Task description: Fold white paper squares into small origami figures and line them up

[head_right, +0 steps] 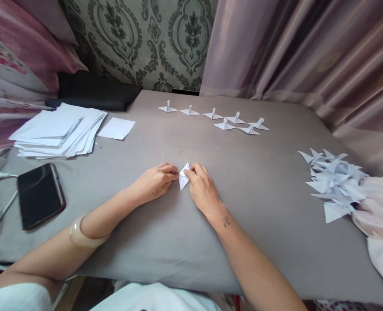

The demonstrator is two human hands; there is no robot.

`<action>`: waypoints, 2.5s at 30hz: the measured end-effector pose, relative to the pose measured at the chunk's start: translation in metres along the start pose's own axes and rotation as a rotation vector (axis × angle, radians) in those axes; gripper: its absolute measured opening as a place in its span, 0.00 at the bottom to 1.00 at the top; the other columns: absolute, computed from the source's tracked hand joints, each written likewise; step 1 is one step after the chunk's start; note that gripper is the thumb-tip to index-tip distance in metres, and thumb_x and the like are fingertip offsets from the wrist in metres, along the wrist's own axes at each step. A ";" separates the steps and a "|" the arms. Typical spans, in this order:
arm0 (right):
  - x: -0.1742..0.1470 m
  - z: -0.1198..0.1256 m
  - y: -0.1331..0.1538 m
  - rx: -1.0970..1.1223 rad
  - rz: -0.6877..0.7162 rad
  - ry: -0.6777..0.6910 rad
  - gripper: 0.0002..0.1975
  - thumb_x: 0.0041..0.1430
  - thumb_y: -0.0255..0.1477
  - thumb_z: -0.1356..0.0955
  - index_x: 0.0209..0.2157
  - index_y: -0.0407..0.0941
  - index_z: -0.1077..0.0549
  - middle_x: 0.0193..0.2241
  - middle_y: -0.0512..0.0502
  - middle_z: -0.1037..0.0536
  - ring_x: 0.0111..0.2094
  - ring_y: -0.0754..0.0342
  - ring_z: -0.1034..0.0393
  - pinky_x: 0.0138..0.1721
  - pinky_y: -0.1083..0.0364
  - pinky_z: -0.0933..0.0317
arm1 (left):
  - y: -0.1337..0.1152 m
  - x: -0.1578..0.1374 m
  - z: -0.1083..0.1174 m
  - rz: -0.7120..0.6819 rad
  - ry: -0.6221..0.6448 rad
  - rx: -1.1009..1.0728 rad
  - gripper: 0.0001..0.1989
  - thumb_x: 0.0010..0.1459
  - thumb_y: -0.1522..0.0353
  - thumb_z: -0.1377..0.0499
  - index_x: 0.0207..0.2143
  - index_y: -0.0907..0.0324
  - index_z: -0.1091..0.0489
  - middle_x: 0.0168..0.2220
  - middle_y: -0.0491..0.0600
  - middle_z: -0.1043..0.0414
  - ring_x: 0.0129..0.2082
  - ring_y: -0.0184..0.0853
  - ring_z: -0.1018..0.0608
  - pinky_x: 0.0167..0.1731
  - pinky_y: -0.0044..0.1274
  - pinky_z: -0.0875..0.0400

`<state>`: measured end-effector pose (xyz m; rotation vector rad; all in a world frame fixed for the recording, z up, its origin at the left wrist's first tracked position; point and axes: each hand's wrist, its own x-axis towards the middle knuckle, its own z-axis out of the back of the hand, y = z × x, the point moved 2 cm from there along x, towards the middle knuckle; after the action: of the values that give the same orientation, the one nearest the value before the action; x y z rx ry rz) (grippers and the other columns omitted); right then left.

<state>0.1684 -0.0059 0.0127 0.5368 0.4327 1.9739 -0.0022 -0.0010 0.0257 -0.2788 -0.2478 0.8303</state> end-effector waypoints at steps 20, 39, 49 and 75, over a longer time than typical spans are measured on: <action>0.002 0.003 -0.008 0.057 -0.076 -0.004 0.13 0.64 0.26 0.40 0.46 0.47 0.28 0.41 0.44 0.28 0.43 0.52 0.33 0.45 0.55 0.39 | -0.009 0.001 -0.009 -0.129 -0.031 0.213 0.15 0.62 0.76 0.54 0.45 0.64 0.30 0.42 0.56 0.29 0.42 0.38 0.29 0.42 0.28 0.30; 0.003 0.003 -0.009 0.046 -0.118 -0.031 0.18 0.63 0.24 0.42 0.50 0.45 0.28 0.41 0.41 0.25 0.42 0.52 0.30 0.46 0.54 0.37 | -0.017 0.004 -0.007 -0.075 -0.045 0.122 0.14 0.58 0.75 0.51 0.42 0.63 0.28 0.42 0.55 0.26 0.43 0.40 0.27 0.42 0.29 0.29; -0.001 0.009 -0.011 0.352 -0.456 -0.016 0.15 0.54 0.23 0.38 0.41 0.43 0.26 0.34 0.43 0.19 0.38 0.51 0.24 0.43 0.53 0.34 | -0.023 0.012 -0.019 0.081 -0.174 0.158 0.18 0.62 0.56 0.48 0.40 0.62 0.30 0.40 0.54 0.27 0.39 0.39 0.27 0.37 0.28 0.32; 0.004 0.007 0.008 1.061 -0.520 -0.174 0.18 0.48 0.41 0.29 0.36 0.42 0.27 0.34 0.44 0.21 0.36 0.53 0.27 0.34 0.56 0.34 | -0.020 0.016 -0.018 0.749 -0.533 -1.712 0.13 0.41 0.63 0.31 0.26 0.63 0.27 0.26 0.47 0.27 0.27 0.28 0.27 0.31 0.21 0.33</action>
<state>0.1643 -0.0057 0.0234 1.0977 1.3660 1.0670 0.0274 -0.0046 0.0171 -1.8386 -1.4122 1.2376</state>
